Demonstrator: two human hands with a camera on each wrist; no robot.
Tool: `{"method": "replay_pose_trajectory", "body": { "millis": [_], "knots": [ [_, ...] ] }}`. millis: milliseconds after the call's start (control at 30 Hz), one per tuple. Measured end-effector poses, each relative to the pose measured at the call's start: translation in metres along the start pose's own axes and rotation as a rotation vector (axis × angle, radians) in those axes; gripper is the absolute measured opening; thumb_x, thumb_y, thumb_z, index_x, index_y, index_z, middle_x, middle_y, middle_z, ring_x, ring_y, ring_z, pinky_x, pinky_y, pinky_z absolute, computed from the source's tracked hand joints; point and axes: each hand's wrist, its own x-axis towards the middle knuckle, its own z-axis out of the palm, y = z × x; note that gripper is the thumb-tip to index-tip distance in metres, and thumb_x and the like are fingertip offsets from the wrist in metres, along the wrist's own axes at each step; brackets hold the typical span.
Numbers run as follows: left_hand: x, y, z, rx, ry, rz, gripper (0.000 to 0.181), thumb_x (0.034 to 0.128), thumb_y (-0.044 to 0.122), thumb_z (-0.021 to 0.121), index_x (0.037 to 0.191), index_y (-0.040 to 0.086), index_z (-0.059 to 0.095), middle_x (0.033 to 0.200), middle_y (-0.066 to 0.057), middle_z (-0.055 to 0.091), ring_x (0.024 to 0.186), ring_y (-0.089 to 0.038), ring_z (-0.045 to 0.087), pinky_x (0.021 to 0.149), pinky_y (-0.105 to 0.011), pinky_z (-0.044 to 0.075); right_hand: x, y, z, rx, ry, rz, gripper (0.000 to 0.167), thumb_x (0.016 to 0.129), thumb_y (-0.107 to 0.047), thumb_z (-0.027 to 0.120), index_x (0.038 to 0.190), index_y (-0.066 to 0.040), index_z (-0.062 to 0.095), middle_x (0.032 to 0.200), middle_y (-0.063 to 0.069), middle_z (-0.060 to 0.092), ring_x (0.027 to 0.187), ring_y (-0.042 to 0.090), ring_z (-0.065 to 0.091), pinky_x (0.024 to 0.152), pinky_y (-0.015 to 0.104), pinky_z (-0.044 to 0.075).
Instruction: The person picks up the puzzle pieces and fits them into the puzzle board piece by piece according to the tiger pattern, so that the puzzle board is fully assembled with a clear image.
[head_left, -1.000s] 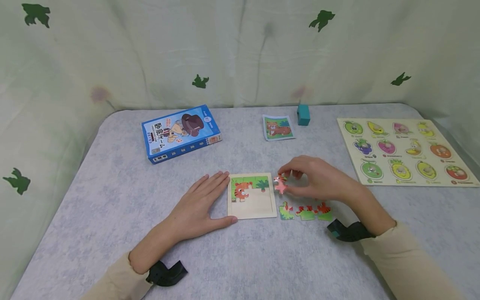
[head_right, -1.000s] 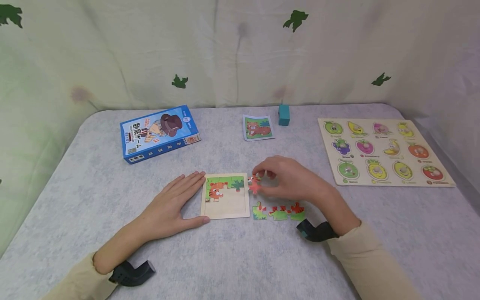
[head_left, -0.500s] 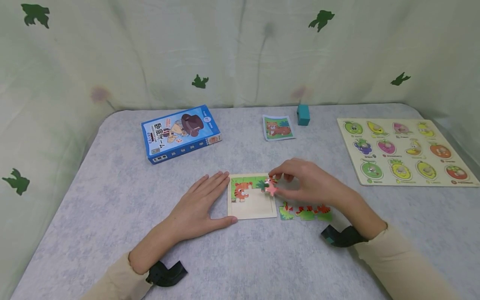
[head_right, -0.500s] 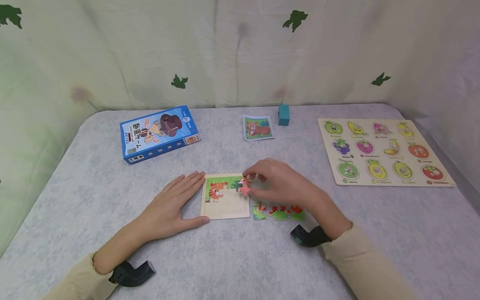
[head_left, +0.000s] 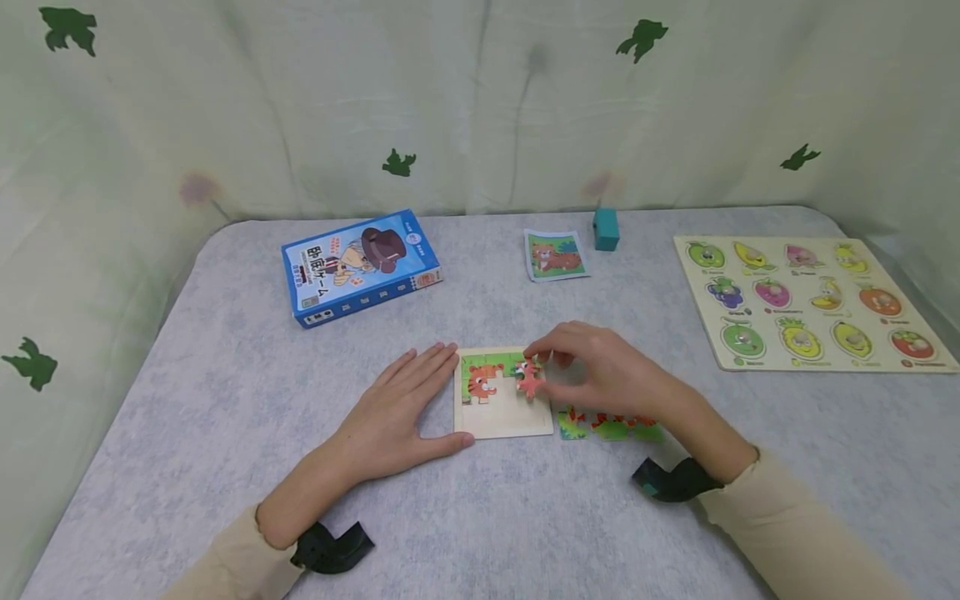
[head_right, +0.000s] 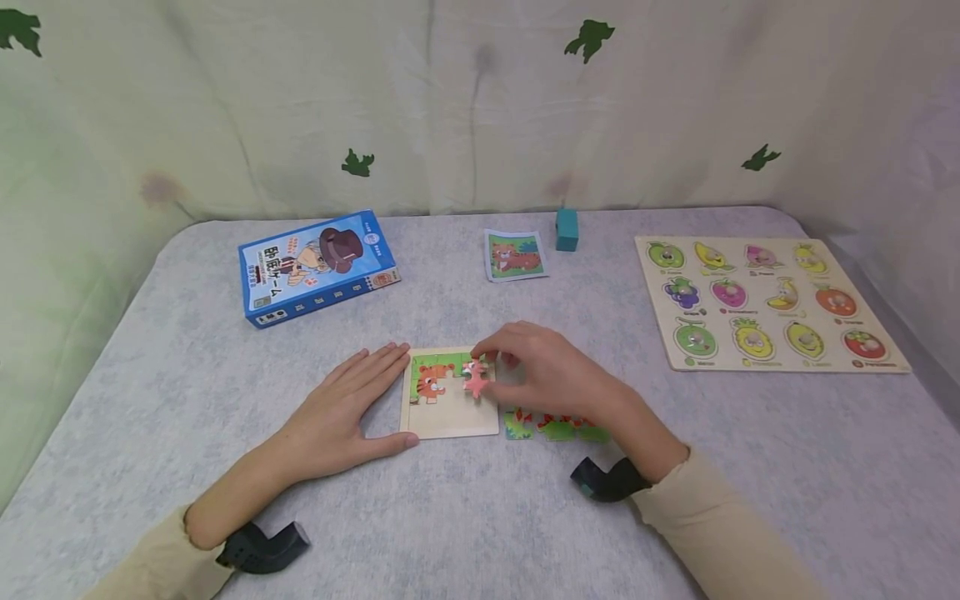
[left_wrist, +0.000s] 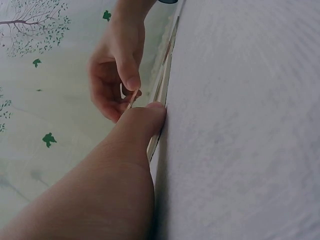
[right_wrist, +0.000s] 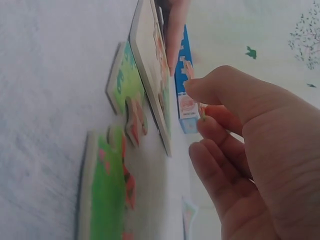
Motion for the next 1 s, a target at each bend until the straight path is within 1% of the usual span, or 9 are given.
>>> {"method": "replay_pose_trajectory", "body": {
  "millis": [200,567,800,1000],
  "knots": [
    [0.0,-0.001,0.0,0.001,0.002,0.003,0.104,0.0875,0.071,0.065,0.163,0.01,0.028,0.171,-0.005,0.023,0.159,-0.02,0.019,0.131,-0.046,0.012,0.003,-0.002,0.005,0.033,-0.023,0.02,0.038,0.089,-0.031,0.082,0.124,-0.019,0.073,0.105,-0.008,0.068,0.092,0.009,0.056,0.08,0.03,0.054],
    [0.0,-0.001,0.001,-0.002,0.001,0.003,0.104,0.0879,0.071,0.065,0.164,0.01,0.027,0.171,-0.006,0.023,0.159,-0.021,0.019,0.131,-0.045,0.011,0.008,-0.005,0.012,0.023,-0.046,0.019,0.037,0.09,-0.03,0.08,0.124,-0.017,0.073,0.105,-0.009,0.068,0.092,0.01,0.056,0.08,0.029,0.053],
    [0.0,-0.001,0.001,-0.001,0.0,0.0,0.104,0.0876,0.072,0.065,0.164,0.01,0.027,0.171,-0.006,0.023,0.159,-0.021,0.019,0.131,-0.045,0.011,0.011,-0.006,0.018,0.021,-0.03,-0.004,0.037,0.089,-0.029,0.081,0.122,-0.015,0.073,0.097,-0.007,0.066,0.088,0.011,0.056,0.076,0.027,0.051],
    [0.0,-0.001,0.001,0.002,-0.001,0.003,0.105,0.0876,0.072,0.064,0.164,0.011,0.027,0.171,-0.005,0.022,0.159,-0.021,0.018,0.131,-0.046,0.011,0.013,-0.005,0.023,0.009,-0.037,-0.004,0.037,0.09,-0.03,0.079,0.123,-0.017,0.074,0.1,-0.01,0.068,0.091,0.008,0.057,0.08,0.028,0.053]
  ]
}}
